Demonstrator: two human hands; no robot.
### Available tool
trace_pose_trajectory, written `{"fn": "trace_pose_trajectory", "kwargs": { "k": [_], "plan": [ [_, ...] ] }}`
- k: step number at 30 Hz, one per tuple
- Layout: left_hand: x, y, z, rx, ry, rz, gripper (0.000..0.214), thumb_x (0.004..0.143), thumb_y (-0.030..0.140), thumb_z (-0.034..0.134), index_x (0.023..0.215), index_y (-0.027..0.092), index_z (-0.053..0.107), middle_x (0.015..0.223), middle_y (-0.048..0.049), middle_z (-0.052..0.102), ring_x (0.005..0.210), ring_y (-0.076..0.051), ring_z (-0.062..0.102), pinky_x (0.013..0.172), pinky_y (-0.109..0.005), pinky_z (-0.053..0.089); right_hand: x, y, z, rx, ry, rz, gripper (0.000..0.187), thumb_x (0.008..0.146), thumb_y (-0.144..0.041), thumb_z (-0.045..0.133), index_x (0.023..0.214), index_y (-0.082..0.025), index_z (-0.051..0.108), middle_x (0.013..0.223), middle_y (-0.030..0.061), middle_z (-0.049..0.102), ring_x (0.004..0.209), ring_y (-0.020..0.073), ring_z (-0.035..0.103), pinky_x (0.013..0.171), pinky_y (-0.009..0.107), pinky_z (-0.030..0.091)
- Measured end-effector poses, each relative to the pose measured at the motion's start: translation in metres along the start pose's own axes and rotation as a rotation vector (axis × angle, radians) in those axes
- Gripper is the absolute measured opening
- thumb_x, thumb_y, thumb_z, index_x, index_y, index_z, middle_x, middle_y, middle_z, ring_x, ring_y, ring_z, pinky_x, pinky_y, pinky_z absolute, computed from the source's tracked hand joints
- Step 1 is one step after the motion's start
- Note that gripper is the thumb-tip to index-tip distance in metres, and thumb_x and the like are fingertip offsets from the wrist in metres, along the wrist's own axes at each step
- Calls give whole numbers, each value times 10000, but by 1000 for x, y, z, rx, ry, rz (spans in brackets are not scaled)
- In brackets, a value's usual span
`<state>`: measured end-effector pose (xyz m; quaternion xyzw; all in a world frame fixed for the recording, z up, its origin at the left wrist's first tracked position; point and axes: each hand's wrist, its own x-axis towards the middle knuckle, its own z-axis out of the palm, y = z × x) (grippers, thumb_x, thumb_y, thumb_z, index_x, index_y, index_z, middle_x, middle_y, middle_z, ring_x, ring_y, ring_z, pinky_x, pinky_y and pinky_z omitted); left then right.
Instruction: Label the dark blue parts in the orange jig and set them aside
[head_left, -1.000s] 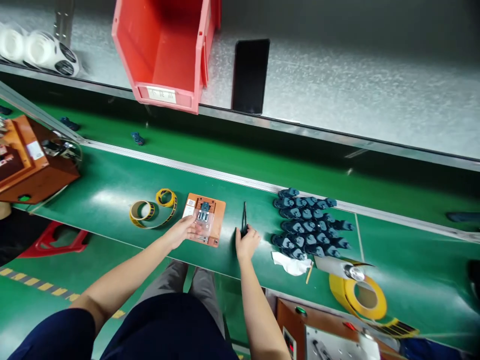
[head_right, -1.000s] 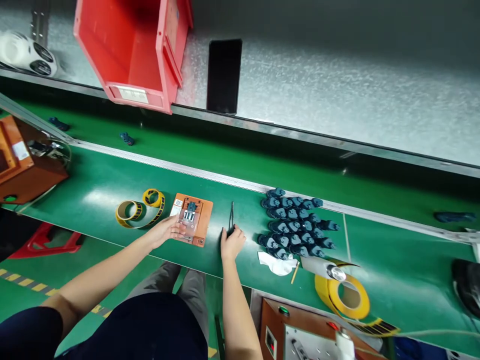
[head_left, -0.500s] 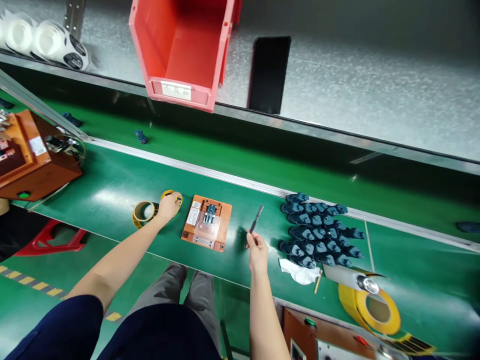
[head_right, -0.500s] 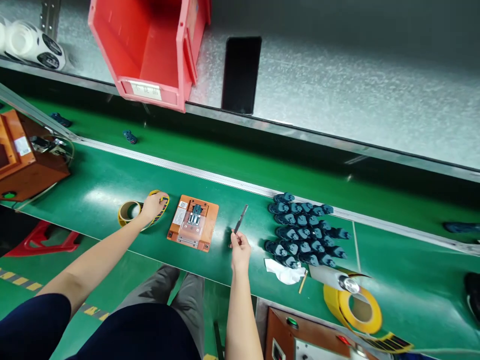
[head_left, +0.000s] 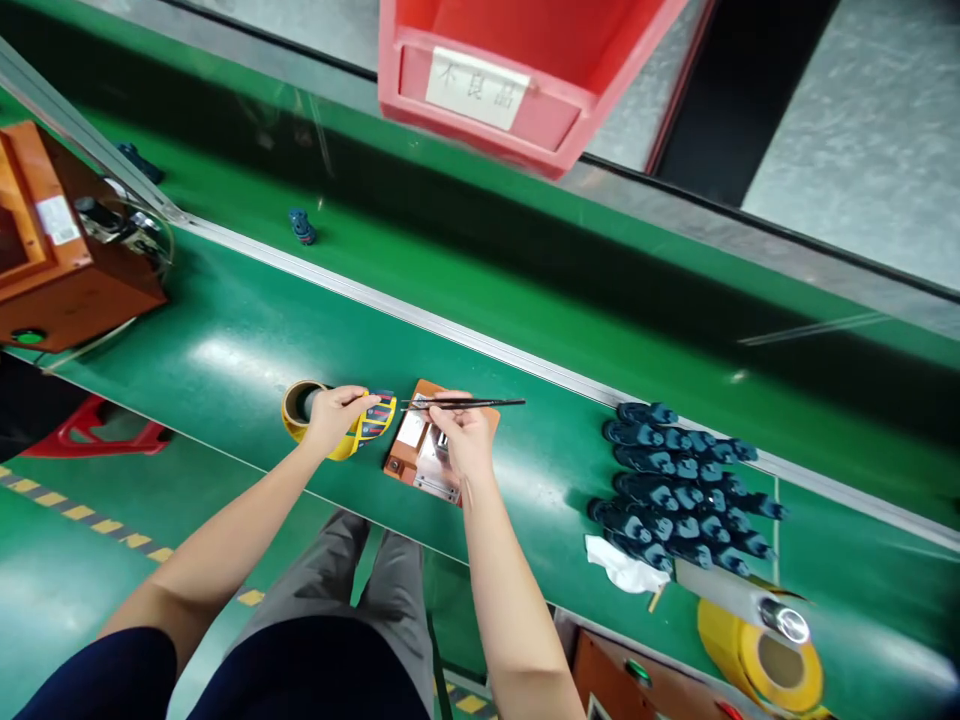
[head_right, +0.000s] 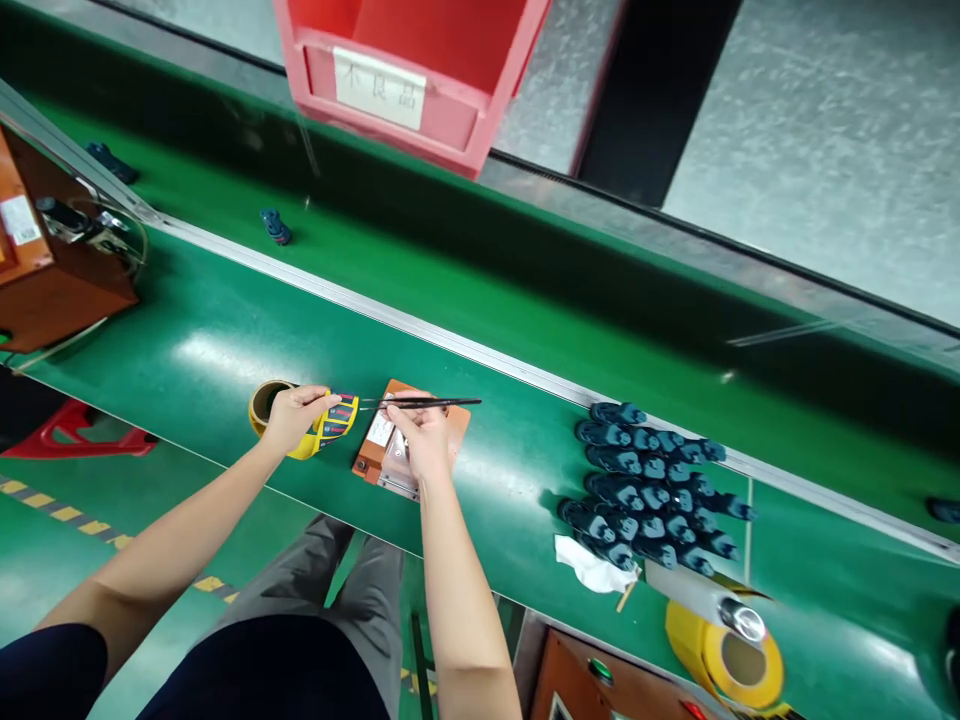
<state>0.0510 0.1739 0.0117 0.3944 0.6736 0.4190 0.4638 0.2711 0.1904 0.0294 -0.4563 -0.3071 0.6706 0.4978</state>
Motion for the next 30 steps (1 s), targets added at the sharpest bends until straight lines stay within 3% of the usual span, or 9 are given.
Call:
{"fn": "trace_pose_trajectory", "kwargs": {
  "k": [5, 12, 16, 20, 25, 28, 30],
  "plan": [
    [-3, 3, -7, -1, -21, -2, 289, 699, 444, 788, 722, 159, 748, 677, 2, 699, 628, -155, 626, 591, -241, 496, 27, -2, 21, -8, -72, 18, 285, 700, -326, 861, 911, -243, 689, 873, -1, 755, 777, 159, 711, 787, 307, 607],
    [0, 7, -7, 52, -92, 35, 256, 749, 426, 753, 742, 170, 756, 728, 1, 714, 687, -165, 629, 612, -233, 472, 39, 1, 20, -101, -153, 75, 321, 681, -377, 872, 898, -223, 691, 835, 0, 739, 756, 148, 691, 785, 312, 595],
    [2, 14, 0, 220, -121, 123, 315, 815, 482, 682, 828, 178, 763, 816, -19, 754, 744, -195, 666, 669, -253, 495, 37, 1, 15, -131, -123, 51, 309, 687, -382, 864, 870, -221, 674, 804, -7, 728, 736, 147, 687, 762, 310, 582],
    [16, 26, 16, 646, -119, 198, 442, 954, 518, 477, 1037, 172, 739, 926, -84, 776, 802, -234, 708, 740, -286, 501, 29, -7, -8, -227, -38, -43, 288, 720, -391, 840, 868, -224, 658, 789, -3, 722, 730, 156, 685, 711, 297, 561],
    [40, 29, 54, 1148, -102, 232, 641, 990, 587, 338, 1254, 69, 608, 964, -190, 748, 897, -321, 717, 765, -343, 508, 5, -20, -59, -304, 23, -73, 258, 762, -391, 811, 896, -227, 662, 809, 6, 716, 746, 167, 683, 732, 317, 553],
    [42, 27, 68, 1306, -137, 206, 673, 981, 613, 330, 1402, 114, 492, 950, -180, 743, 829, -344, 718, 721, -375, 512, -6, -21, -85, -280, 27, -39, 260, 773, -400, 801, 890, -223, 650, 798, 3, 709, 740, 166, 680, 737, 320, 546],
    [39, 26, 68, 1332, -152, 221, 679, 974, 616, 348, 1455, 146, 437, 958, -173, 741, 817, -354, 710, 709, -394, 513, -9, -19, -96, -294, 17, -44, 263, 775, -410, 797, 878, -222, 644, 801, 2, 707, 751, 165, 670, 738, 315, 533]
  ]
}}
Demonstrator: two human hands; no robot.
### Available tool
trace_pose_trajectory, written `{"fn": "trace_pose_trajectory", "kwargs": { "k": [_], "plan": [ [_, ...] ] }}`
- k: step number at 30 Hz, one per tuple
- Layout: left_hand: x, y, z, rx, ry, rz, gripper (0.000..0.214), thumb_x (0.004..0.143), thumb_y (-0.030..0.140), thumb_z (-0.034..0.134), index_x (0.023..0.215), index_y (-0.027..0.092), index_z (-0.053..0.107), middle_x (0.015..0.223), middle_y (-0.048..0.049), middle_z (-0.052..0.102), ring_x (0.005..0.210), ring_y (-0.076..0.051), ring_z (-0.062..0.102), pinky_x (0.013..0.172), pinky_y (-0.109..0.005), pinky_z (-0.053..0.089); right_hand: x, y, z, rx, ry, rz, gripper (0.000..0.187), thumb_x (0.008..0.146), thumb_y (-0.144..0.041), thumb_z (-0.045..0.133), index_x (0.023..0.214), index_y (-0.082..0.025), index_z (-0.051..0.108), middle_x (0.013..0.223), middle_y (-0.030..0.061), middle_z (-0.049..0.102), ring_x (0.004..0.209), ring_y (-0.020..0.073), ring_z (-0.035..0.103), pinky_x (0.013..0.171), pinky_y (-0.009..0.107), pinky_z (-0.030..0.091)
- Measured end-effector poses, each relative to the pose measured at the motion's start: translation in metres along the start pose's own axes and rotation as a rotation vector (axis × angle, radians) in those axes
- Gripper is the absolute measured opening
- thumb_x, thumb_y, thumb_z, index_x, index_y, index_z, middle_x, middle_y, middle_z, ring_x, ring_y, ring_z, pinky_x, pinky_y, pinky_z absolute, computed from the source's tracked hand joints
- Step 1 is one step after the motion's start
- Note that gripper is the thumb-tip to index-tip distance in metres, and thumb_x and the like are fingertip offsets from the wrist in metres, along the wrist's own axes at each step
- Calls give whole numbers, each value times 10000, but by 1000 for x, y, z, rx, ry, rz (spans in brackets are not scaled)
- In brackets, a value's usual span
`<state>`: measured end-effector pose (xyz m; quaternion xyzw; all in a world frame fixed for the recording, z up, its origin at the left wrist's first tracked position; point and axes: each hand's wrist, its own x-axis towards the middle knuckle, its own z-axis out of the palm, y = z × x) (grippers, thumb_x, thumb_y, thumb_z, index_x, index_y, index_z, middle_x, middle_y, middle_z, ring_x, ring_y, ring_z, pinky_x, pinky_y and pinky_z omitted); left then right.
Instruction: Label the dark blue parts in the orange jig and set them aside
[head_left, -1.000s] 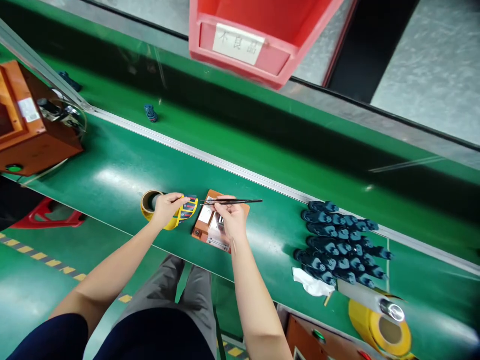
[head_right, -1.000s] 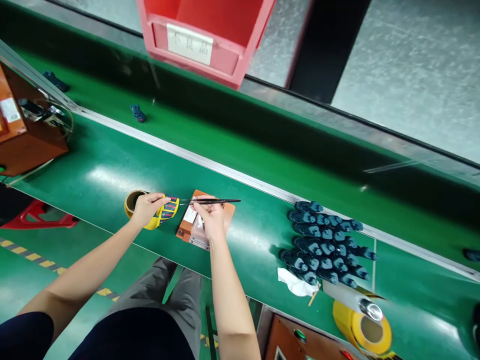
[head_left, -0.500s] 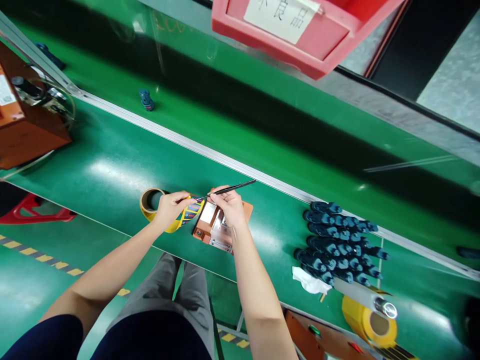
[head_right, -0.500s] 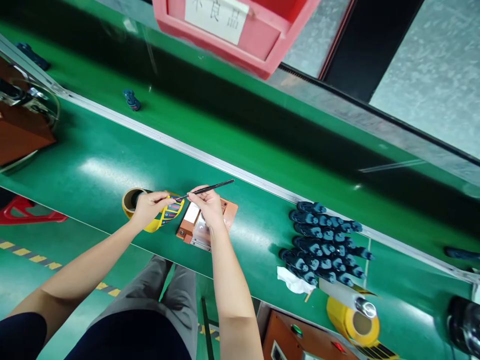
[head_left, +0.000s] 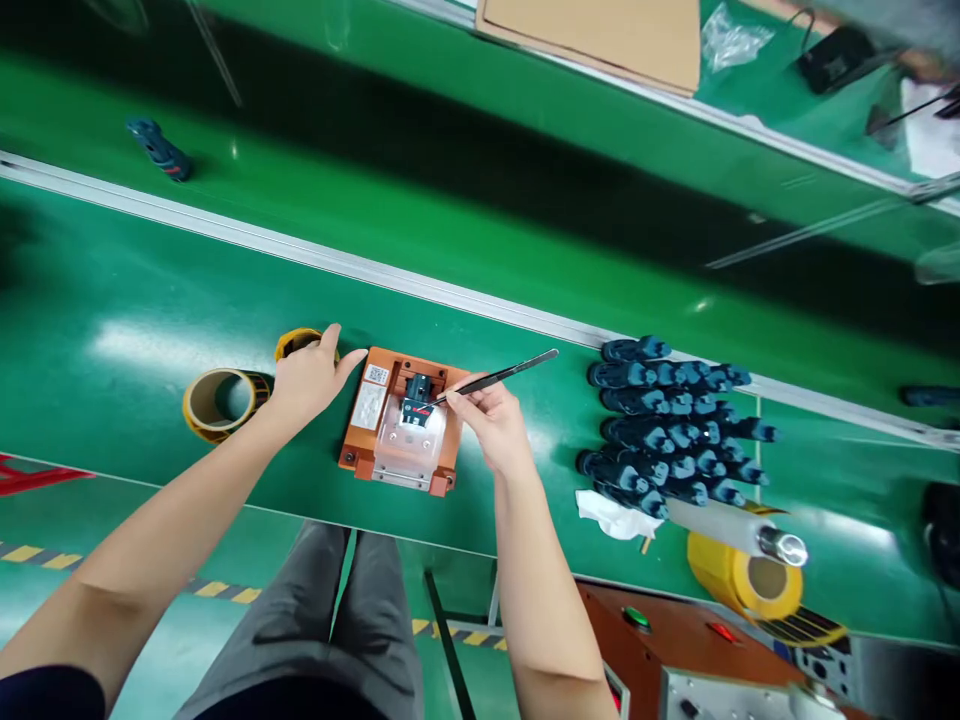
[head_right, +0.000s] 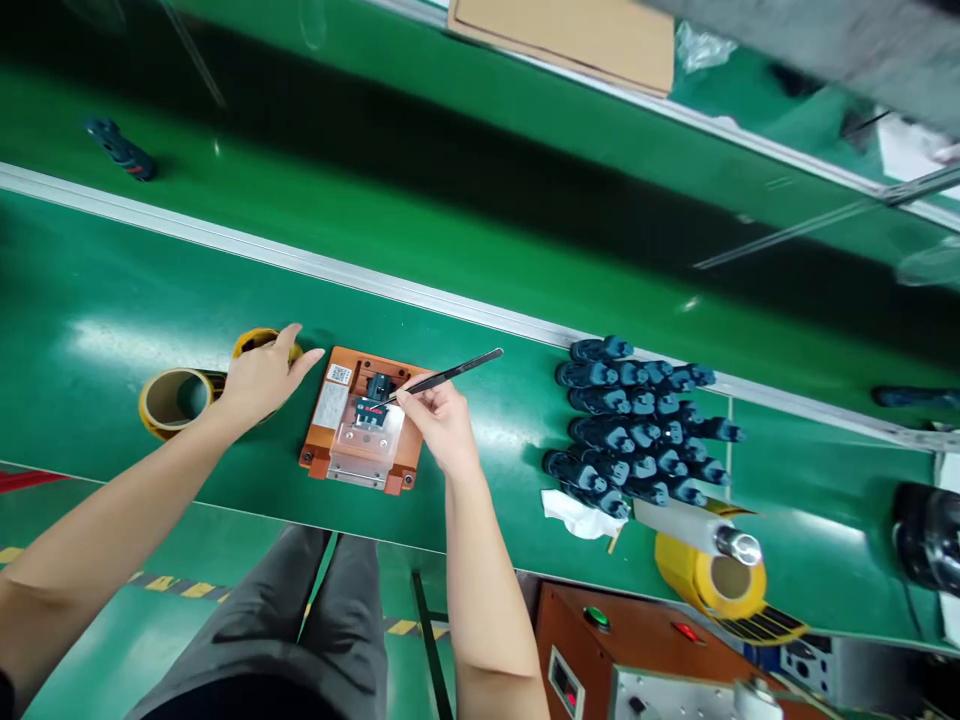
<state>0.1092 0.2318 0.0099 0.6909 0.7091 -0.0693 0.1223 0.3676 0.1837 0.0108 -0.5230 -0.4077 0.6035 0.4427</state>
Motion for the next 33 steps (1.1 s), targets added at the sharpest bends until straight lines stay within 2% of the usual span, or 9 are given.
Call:
{"fn": "trace_pose_trajectory", "kwargs": {
  "k": [2, 4, 6, 7, 10, 11, 13, 18, 33],
  "plan": [
    [-7, -4, -1, -3, 74, 30, 695, 963, 613, 384, 1466, 135, 426, 1014, -188, 727, 889, -366, 692, 745, -415, 510, -1, 6, -6, -23, -9, -12, 260, 780, -413, 793, 876, -223, 643, 805, 3, 705, 766, 165, 657, 730, 307, 516],
    [-19, -9, -2, -32, 241, 77, 679, 945, 597, 450, 1428, 120, 478, 1098, -207, 696, 999, -370, 651, 823, -443, 494, 0, 12, -10, -27, -20, -19, 252, 791, -409, 785, 883, -223, 642, 814, 5, 704, 776, 165, 649, 725, 303, 501],
    [-38, -9, 3, -115, 380, 186, 542, 947, 516, 512, 1330, 139, 577, 1109, -181, 692, 1027, -338, 629, 885, -454, 473, 0, 17, -11, -15, -28, -34, 243, 800, -404, 779, 894, -227, 640, 823, 1, 701, 782, 162, 645, 734, 303, 495],
    [-50, -6, 7, -174, 408, 272, 439, 952, 457, 534, 1267, 165, 623, 1076, -149, 707, 1009, -311, 632, 902, -448, 469, -1, 19, -12, -11, -33, -43, 239, 804, -402, 776, 899, -229, 640, 829, -1, 700, 789, 161, 645, 742, 304, 494],
    [-90, 11, 26, -296, 314, 610, 302, 947, 351, 580, 1216, 240, 662, 1116, -82, 732, 1070, -264, 629, 993, -442, 443, -2, 24, -11, -14, -30, -55, 239, 804, -400, 776, 906, -234, 638, 835, -7, 697, 791, 160, 646, 738, 303, 496],
    [-102, 18, 34, -298, 261, 697, 344, 938, 361, 598, 1259, 247, 643, 1201, -85, 713, 1153, -271, 601, 1042, -453, 416, -2, 25, -11, -19, -22, -57, 243, 801, -402, 779, 903, -234, 638, 827, -10, 695, 782, 159, 645, 728, 301, 497],
    [-120, 29, 47, -270, 190, 780, 469, 924, 397, 618, 1362, 232, 577, 1371, -106, 628, 1303, -297, 510, 1124, -487, 344, -3, 26, -9, -26, -2, -62, 248, 794, -405, 785, 893, -232, 638, 811, -12, 691, 766, 157, 642, 716, 297, 499],
    [-131, 33, 64, -235, 195, 749, 527, 924, 379, 627, 1418, 227, 527, 1449, -111, 566, 1368, -308, 452, 1176, -526, 276, -3, 27, -8, -45, 8, -88, 243, 794, -402, 790, 879, -231, 640, 813, -9, 695, 761, 154, 643, 712, 295, 504],
    [-131, 33, 65, -236, 205, 729, 515, 933, 343, 619, 1431, 263, 515, 1465, -90, 554, 1383, -296, 458, 1181, -514, 282, -6, 32, -9, -70, 2, -128, 236, 813, -401, 779, 900, -235, 635, 820, -9, 697, 770, 160, 658, 695, 298, 513]
  ]
}}
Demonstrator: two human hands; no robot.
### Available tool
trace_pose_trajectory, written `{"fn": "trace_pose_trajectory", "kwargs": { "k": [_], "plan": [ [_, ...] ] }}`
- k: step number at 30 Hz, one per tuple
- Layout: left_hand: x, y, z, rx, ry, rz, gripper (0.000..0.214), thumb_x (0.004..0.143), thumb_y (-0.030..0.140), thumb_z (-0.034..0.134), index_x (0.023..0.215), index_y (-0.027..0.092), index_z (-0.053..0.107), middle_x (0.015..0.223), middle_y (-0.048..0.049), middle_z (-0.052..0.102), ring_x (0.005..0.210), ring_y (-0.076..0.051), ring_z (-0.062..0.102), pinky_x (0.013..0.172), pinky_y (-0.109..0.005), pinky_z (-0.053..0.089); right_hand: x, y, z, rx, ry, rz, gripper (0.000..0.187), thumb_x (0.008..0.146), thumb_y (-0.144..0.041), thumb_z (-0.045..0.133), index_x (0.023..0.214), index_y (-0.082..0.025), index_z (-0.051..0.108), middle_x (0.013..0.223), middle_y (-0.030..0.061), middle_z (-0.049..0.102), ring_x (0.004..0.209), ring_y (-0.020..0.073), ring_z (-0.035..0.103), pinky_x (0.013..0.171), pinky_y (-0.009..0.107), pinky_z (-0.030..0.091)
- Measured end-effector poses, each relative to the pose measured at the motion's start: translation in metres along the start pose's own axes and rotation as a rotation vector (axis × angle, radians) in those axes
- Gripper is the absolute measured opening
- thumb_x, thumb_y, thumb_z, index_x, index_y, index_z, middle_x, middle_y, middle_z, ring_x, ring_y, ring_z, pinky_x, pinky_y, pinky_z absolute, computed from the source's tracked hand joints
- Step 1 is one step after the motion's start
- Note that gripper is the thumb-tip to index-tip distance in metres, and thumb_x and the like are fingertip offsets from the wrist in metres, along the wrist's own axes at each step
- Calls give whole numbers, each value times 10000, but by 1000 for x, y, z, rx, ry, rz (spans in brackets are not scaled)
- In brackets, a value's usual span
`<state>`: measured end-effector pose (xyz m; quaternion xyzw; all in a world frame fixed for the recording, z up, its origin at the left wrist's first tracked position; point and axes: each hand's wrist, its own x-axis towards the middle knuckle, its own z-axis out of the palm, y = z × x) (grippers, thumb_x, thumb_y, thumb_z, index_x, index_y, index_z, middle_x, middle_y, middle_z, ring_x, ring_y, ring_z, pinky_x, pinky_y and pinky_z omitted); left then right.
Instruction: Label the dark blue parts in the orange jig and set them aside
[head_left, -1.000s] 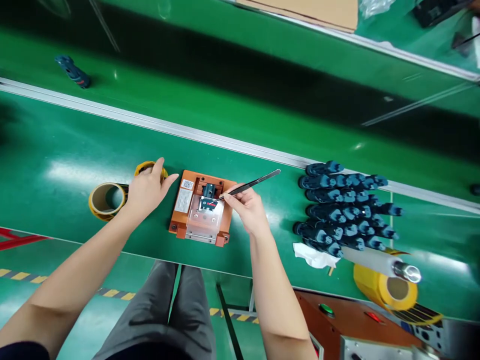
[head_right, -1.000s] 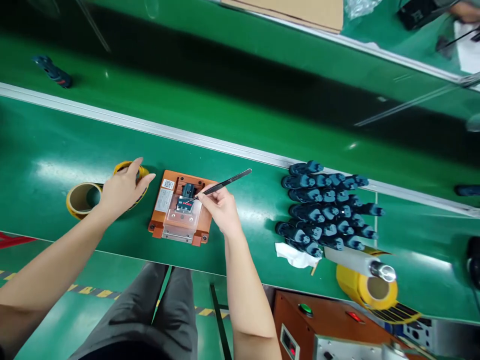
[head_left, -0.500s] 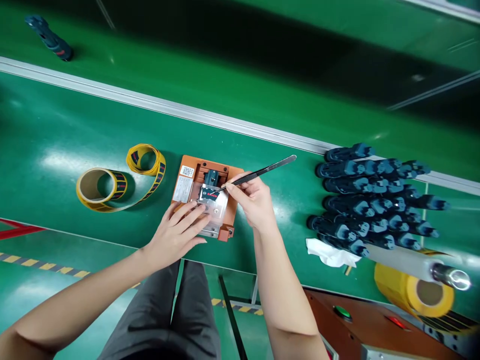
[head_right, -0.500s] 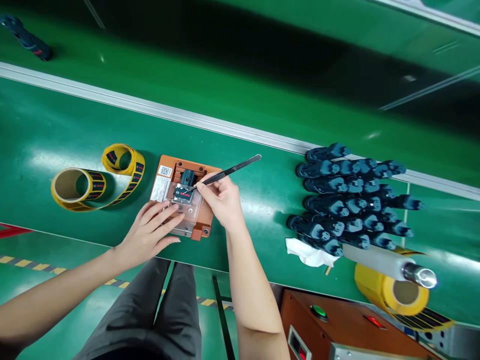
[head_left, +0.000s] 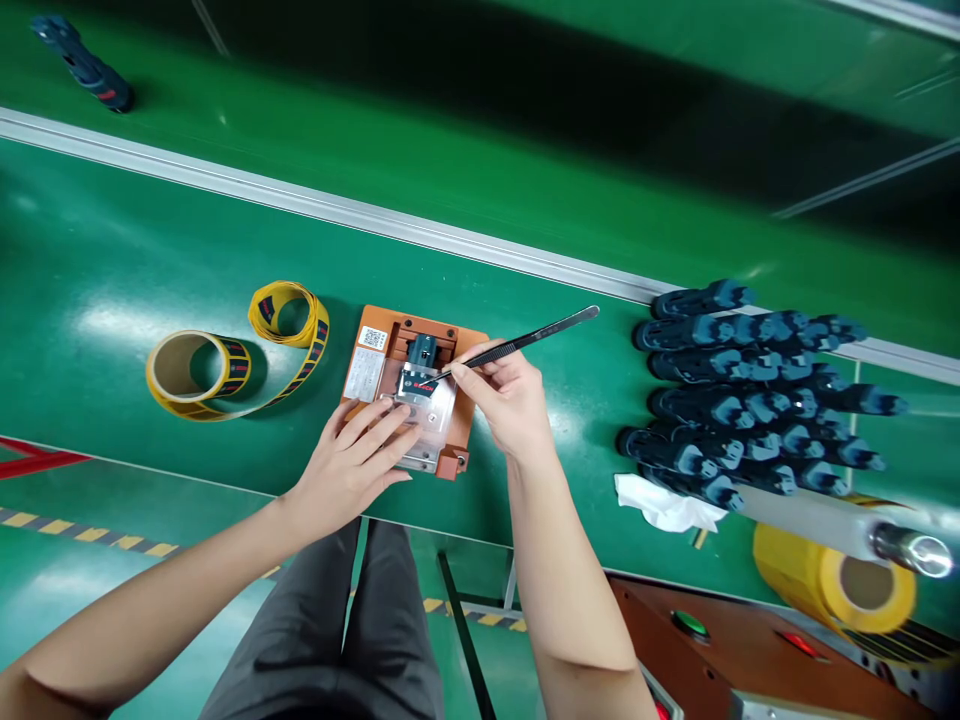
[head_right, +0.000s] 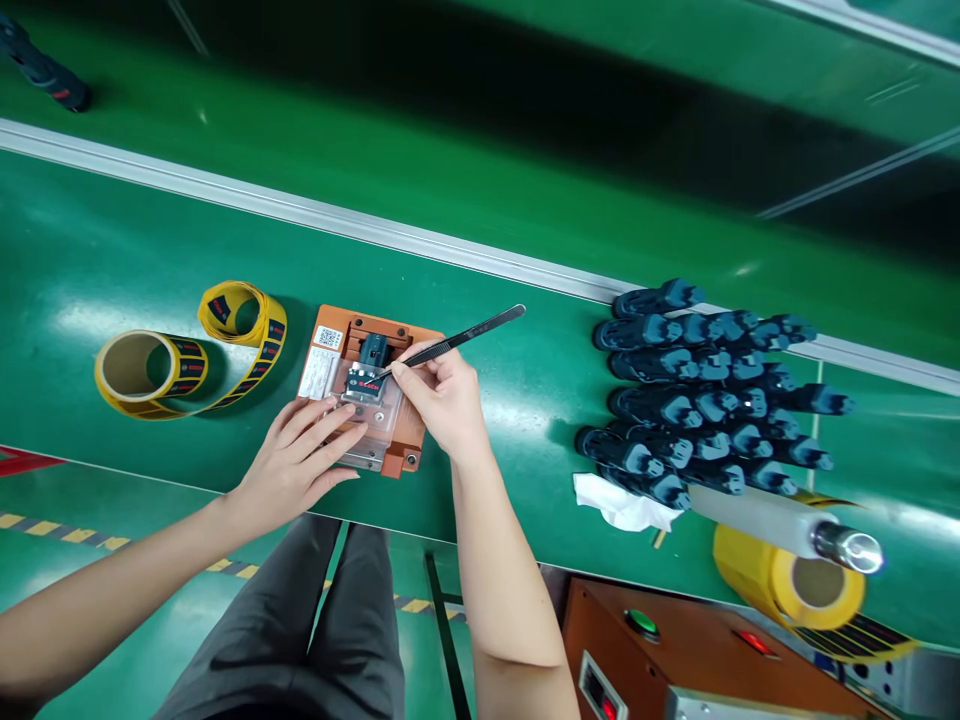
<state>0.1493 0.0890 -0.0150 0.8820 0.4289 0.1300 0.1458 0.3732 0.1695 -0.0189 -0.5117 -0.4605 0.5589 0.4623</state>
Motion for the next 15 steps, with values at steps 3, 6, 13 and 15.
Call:
{"fn": "trace_pose_trajectory", "kwargs": {
  "k": [3, 6, 13, 15],
  "plan": [
    [0, 0, -1, 6, -7, 1, 503, 936, 342, 616, 1421, 249, 525, 1469, -92, 550, 1387, -295, 452, 1183, -512, 278, 0, -1, 0, -9, 10, -12, 226, 813, -386, 781, 895, -232, 637, 811, -12, 697, 753, 153, 652, 678, 288, 502],
    [1, 0, -1, 8, -3, 10, 494, 939, 335, 613, 1415, 234, 529, 1467, -98, 551, 1386, -292, 452, 1182, -511, 280, 1, -2, -1, -22, 12, -18, 217, 815, -377, 779, 889, -231, 637, 805, -17, 689, 745, 148, 644, 678, 284, 501],
    [2, 0, 0, 1, 5, 9, 521, 938, 320, 613, 1439, 242, 499, 1456, -104, 562, 1381, -293, 458, 1181, -510, 280, 3, -1, -2, -14, -11, -3, 213, 812, -366, 780, 888, -228, 636, 817, -13, 693, 763, 151, 653, 704, 290, 522],
    [2, -1, 0, 4, 9, 15, 507, 937, 316, 616, 1428, 241, 512, 1451, -101, 567, 1374, -292, 466, 1179, -510, 282, 3, -1, -1, -11, -4, -5, 202, 815, -353, 777, 890, -226, 638, 816, -12, 694, 767, 150, 656, 713, 288, 524]
  ]
}}
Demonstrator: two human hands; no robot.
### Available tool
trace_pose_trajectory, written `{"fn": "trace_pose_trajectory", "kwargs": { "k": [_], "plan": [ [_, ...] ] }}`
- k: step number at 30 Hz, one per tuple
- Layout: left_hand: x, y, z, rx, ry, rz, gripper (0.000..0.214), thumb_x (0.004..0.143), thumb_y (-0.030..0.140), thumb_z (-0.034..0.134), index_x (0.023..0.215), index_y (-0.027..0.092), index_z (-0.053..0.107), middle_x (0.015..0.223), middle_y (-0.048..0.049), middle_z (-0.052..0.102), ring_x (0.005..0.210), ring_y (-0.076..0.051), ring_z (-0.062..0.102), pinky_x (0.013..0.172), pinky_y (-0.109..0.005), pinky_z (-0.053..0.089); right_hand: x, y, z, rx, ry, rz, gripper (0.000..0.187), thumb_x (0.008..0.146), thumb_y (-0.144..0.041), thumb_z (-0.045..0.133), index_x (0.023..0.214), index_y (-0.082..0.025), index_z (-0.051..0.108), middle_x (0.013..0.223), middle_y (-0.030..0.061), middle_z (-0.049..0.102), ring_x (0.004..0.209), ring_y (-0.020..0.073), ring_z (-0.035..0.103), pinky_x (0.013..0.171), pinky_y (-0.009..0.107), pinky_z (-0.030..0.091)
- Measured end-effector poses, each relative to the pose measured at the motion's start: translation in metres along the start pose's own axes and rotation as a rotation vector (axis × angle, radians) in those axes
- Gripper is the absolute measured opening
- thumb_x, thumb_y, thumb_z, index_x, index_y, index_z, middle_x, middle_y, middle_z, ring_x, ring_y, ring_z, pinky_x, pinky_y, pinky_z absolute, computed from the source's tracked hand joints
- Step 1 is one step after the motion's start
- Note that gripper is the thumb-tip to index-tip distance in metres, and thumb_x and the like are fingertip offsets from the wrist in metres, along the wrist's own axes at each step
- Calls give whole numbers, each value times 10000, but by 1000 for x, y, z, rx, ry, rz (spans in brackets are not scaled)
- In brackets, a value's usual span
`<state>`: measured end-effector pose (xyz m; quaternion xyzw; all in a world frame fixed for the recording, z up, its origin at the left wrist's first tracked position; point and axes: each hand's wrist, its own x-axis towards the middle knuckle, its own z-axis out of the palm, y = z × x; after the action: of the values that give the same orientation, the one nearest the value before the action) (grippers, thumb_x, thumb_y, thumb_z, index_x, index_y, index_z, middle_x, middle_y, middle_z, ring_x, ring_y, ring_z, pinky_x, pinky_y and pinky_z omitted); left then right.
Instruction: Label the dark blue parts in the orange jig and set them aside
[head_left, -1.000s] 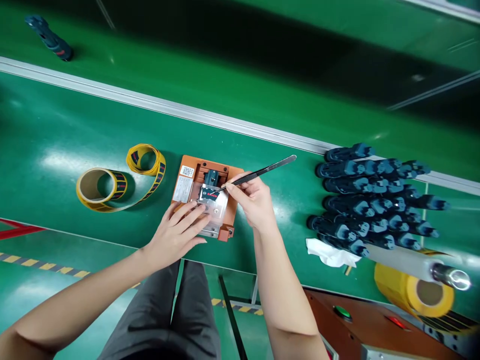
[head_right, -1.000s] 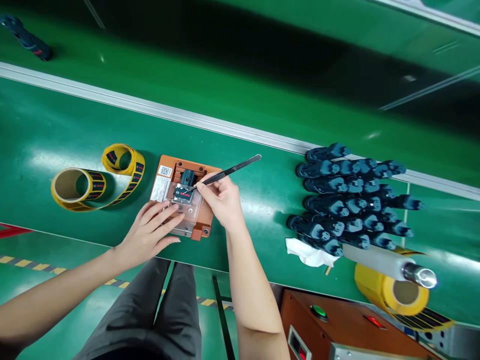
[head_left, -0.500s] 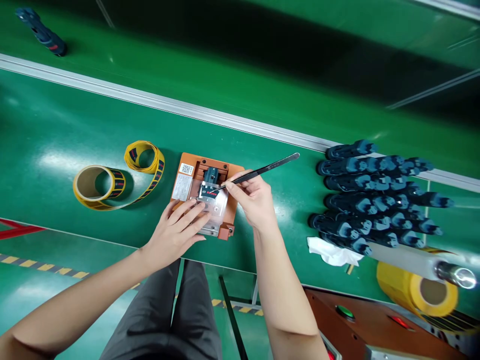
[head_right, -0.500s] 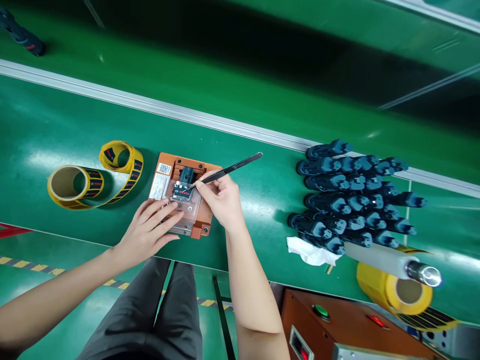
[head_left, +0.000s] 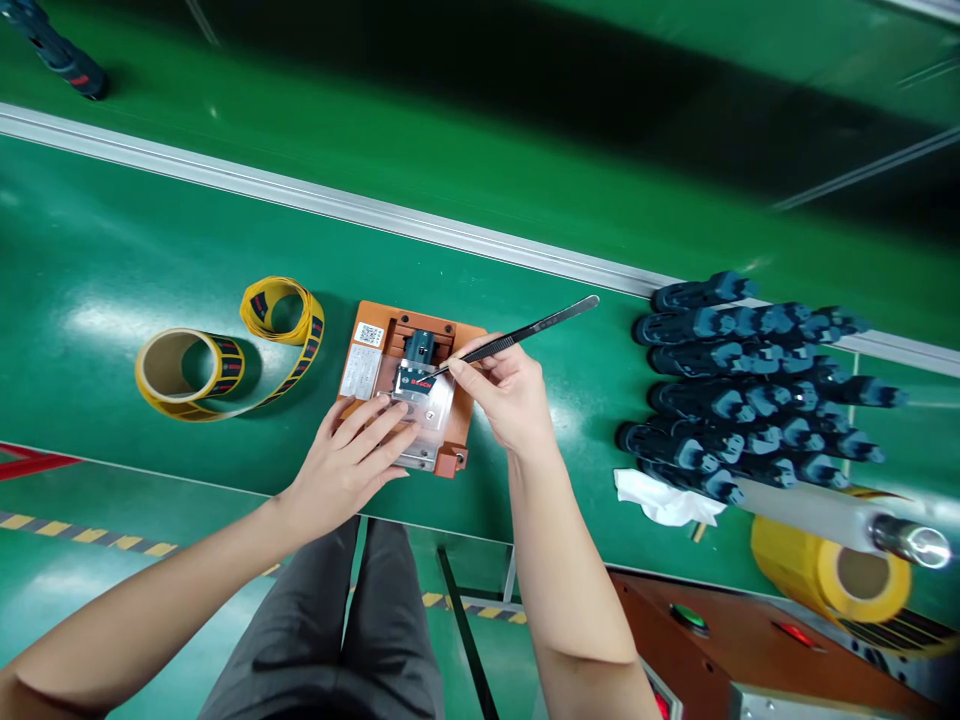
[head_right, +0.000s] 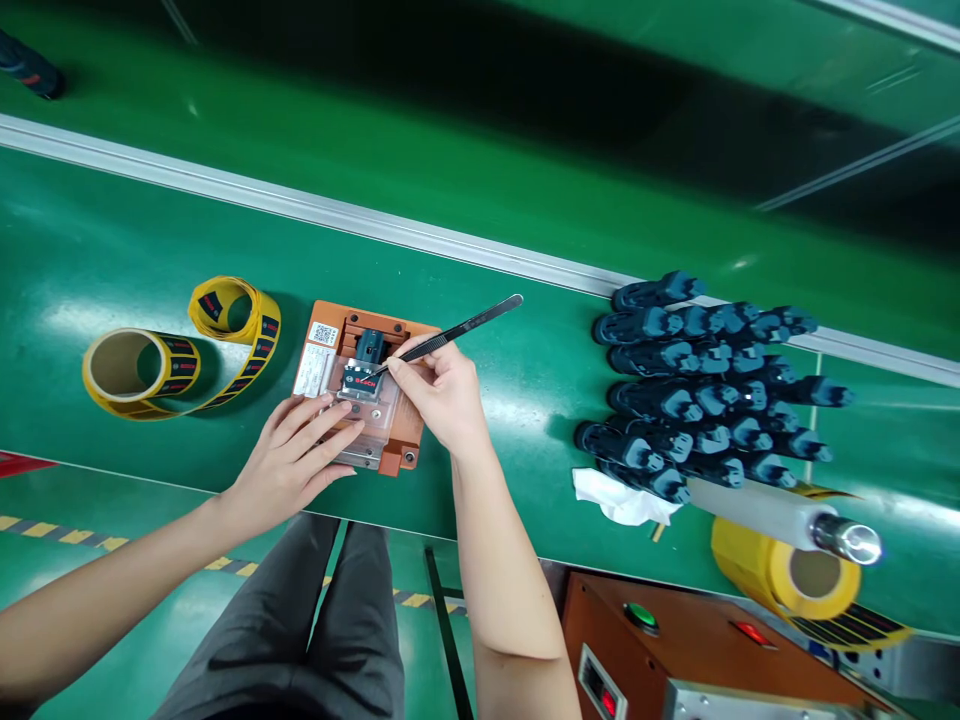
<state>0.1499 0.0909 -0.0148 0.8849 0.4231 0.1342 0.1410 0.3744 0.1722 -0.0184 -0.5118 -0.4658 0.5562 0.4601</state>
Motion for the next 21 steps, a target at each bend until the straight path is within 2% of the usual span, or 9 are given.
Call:
{"fn": "trace_pose_trajectory", "kwargs": {
  "k": [6, 9, 13, 21],
  "plan": [
    [6, 0, -8, 32, -35, 10, 492, 945, 312, 610, 1421, 230, 515, 1464, -94, 555, 1352, -284, 483, 1186, -534, 251, 0, 0, -1, -14, -13, 1, 203, 818, -350, 773, 899, -215, 645, 826, -6, 696, 784, 152, 663, 731, 289, 533],
    [14, -1, -14, 69, -82, 23, 512, 951, 239, 588, 1451, 214, 479, 1493, -86, 524, 1306, -272, 515, 1188, -534, 242, 1, 0, -2, -16, -15, -5, 203, 813, -343, 778, 901, -215, 648, 826, -6, 695, 786, 150, 663, 735, 287, 536],
    [23, -1, -19, 115, -136, 31, 593, 896, 79, 568, 1467, 198, 459, 1514, -74, 499, 1256, -278, 539, 1154, -536, 292, 1, 0, -1, -18, -8, -5, 213, 806, -356, 780, 893, -219, 642, 827, -7, 693, 786, 152, 666, 732, 290, 545],
    [32, 4, -25, 235, -189, 39, 626, 855, 48, 555, 1466, 139, 457, 1531, -77, 474, 1229, -298, 528, 1047, -522, 388, 0, 0, 2, 11, 16, 13, 216, 789, -327, 793, 896, -208, 648, 838, -4, 697, 784, 146, 672, 739, 287, 565]
  ]
}}
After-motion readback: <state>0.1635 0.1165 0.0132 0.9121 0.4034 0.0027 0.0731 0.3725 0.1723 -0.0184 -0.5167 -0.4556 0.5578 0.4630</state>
